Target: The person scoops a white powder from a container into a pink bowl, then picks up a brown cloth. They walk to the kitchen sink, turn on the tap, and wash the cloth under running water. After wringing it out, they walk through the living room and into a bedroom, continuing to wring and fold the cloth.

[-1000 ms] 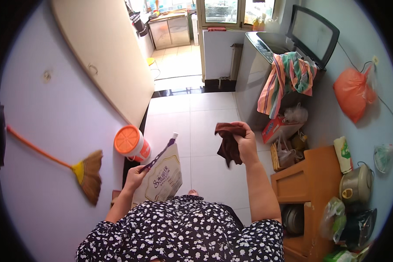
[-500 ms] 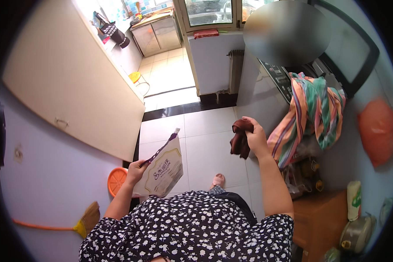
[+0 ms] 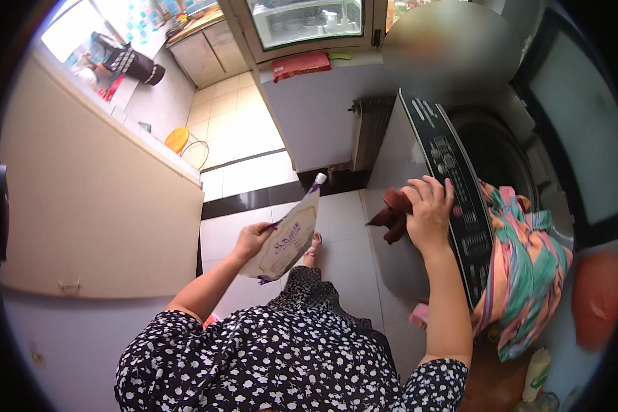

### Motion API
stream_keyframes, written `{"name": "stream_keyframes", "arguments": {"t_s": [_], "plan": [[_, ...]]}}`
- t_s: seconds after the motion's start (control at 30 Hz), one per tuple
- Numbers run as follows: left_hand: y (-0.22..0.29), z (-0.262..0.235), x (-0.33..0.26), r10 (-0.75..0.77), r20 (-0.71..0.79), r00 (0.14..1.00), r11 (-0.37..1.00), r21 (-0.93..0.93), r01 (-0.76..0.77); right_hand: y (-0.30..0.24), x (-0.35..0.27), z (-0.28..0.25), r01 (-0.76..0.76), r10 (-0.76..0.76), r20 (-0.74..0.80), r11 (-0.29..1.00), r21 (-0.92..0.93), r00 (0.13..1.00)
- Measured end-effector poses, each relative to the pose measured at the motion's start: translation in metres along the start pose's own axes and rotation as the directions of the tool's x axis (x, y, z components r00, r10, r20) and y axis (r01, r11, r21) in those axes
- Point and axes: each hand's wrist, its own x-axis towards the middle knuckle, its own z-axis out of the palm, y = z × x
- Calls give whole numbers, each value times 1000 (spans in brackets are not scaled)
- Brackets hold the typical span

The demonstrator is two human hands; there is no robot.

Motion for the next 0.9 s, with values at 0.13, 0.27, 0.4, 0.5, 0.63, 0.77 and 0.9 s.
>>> {"name": "stream_keyframes", "arguments": {"t_s": [0.13,0.27,0.4,0.5,0.63,0.77,0.9], "plan": [[-8,52,123,-24,162,986,996,84,10,37,81,22,17,-3,118,992,-122,993],[-14,116,234,39,275,961,985,154,-84,70,139,57,8,28,274,992,-129,961],[-45,173,332,89,409,908,960,208,-188,85,153,81,-44,77,336,994,-104,939],[-55,214,398,86,500,862,950,220,-222,89,164,85,-68,109,378,991,-119,920],[-54,256,444,131,615,778,868,307,-389,94,164,90,-117,158,405,985,-125,901],[-78,266,470,149,701,697,792,337,-508,97,161,93,-125,172,401,982,-141,900],[-95,265,493,117,761,638,794,315,-520,101,159,93,-99,147,406,986,-137,902]]}}
